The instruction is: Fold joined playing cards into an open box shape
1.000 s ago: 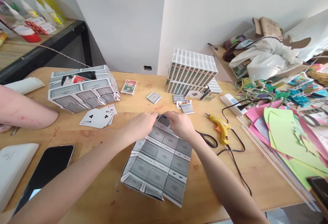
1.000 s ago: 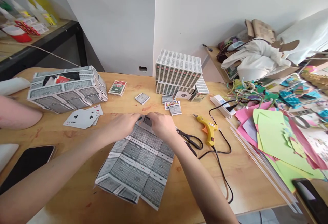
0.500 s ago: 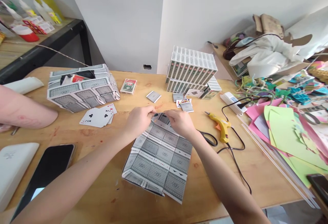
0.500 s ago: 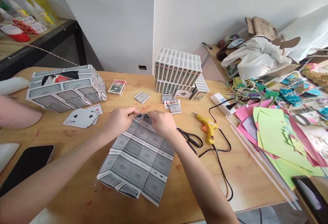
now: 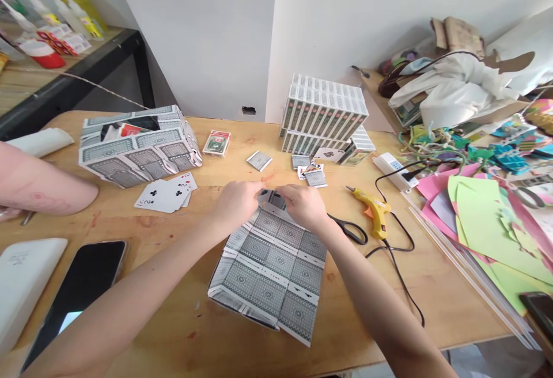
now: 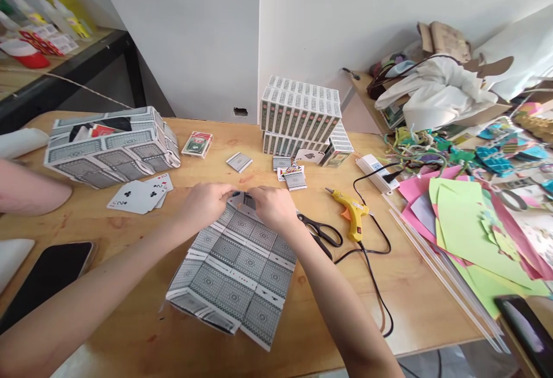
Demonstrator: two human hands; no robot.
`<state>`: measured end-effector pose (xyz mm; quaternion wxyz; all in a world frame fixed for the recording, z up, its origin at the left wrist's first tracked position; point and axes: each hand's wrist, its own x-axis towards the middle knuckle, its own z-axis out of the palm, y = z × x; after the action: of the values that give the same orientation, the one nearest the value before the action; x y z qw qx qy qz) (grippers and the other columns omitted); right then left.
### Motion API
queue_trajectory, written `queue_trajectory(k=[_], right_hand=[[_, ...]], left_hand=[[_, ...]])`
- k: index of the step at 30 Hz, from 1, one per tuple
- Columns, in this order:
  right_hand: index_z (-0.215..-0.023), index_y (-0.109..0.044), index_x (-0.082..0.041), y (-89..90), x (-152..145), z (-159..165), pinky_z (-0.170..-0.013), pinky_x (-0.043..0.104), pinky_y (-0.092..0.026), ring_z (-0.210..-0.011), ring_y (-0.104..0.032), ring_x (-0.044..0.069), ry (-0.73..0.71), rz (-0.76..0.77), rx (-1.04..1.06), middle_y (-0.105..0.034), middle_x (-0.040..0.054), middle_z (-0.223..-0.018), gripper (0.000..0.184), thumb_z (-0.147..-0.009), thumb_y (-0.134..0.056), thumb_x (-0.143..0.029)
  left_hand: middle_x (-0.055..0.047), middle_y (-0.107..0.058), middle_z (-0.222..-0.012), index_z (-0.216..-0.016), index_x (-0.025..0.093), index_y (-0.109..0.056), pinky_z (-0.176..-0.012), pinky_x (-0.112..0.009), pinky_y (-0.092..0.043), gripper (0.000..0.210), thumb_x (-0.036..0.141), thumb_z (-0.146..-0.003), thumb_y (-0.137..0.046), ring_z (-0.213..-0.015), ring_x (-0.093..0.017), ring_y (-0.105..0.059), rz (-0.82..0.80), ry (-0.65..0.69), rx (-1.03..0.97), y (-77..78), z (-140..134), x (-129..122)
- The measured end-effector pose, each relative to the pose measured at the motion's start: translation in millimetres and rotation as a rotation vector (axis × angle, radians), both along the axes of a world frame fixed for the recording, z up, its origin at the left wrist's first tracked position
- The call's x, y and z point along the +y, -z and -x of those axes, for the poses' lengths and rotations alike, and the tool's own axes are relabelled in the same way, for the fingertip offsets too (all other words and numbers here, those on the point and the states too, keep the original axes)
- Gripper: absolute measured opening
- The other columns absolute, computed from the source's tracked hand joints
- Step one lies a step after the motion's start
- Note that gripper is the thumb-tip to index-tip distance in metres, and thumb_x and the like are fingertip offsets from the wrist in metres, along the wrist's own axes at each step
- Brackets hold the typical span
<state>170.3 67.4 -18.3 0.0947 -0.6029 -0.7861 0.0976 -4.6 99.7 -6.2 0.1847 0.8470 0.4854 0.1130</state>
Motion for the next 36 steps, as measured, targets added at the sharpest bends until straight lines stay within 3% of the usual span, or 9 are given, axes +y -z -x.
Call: queue_trajectory(k=[8, 21, 27, 32, 34, 36], right_hand=[[-0.098, -0.066, -0.021, 3.9, 2, -2, -0.059, 0.024, -0.033, -0.077, -0.062, 0.016, -0.015, -0.001, -0.019, -0.07, 0.0041, -0.089, 0.034, -0.085, -0.035, -0.015], [-0.095, -0.068, -0.02, 6.4, 4, 0, -0.063, 0.023, -0.035, -0.08, -0.062, 0.016, 0.02, 0.006, 0.039, -0.071, 0.0054, -0.091, 0.032, -0.085, -0.038, -0.016], [-0.09, -0.067, -0.02, 2.0, 9, 7, -0.068, 0.024, -0.039, -0.079, -0.062, 0.018, 0.223, -0.022, 0.258, -0.071, 0.0053, -0.086, 0.028, -0.086, -0.039, -0.02], [-0.081, -0.062, -0.016, 10.1, 13, 11, -0.064, 0.026, -0.04, -0.073, -0.06, 0.019, 0.469, -0.005, 0.387, -0.068, 0.0081, -0.077, 0.023, -0.083, -0.039, -0.019], [-0.083, -0.06, -0.014, 18.4, 9, 10, -0.066, 0.028, -0.041, -0.076, -0.06, 0.021, 0.565, 0.037, 0.485, -0.067, 0.0102, -0.08, 0.021, -0.082, -0.039, -0.02], [-0.085, -0.059, -0.013, 26.7, 1, 8, -0.066, 0.029, -0.043, -0.078, -0.061, 0.022, 0.645, 0.122, 0.639, -0.067, 0.0113, -0.082, 0.021, -0.082, -0.041, -0.024]], left_hand=[[-0.007, -0.067, -0.066, -0.071, 0.019, -0.065, -0.051, -0.03, -0.03, 0.025, 0.013, -0.071, -0.041, -0.063, -0.023, -0.061, -0.13, 0.125, 0.265, 0.4, -1, 7], [-0.01, -0.068, -0.071, -0.076, 0.017, -0.067, -0.059, -0.032, -0.039, 0.024, 0.017, -0.075, -0.043, -0.071, -0.025, -0.063, -0.155, 0.205, 0.307, -8.9, -5, 8], [-0.006, -0.07, -0.085, -0.095, 0.022, -0.066, -0.064, -0.031, -0.042, 0.029, 0.017, -0.08, -0.042, -0.079, -0.023, -0.064, -0.144, 0.196, 0.212, -22.6, -8, 20], [-0.011, -0.06, -0.114, -0.121, 0.014, -0.05, -0.086, -0.034, -0.042, 0.04, 0.01, -0.083, -0.037, -0.108, -0.023, -0.053, -0.27, 0.308, 0.178, -56.4, -7, 10], [-0.012, -0.062, -0.108, -0.111, 0.013, -0.056, -0.082, -0.034, -0.045, 0.037, 0.006, -0.081, -0.037, -0.101, -0.024, -0.056, -0.222, 0.291, 0.252, -65.8, -3, -8], [-0.012, -0.065, -0.09, -0.097, 0.012, -0.061, -0.071, -0.034, -0.048, 0.035, 0.0, -0.075, -0.036, -0.081, -0.023, -0.062, -0.039, 0.239, 0.387, -63.4, 2, -29]])
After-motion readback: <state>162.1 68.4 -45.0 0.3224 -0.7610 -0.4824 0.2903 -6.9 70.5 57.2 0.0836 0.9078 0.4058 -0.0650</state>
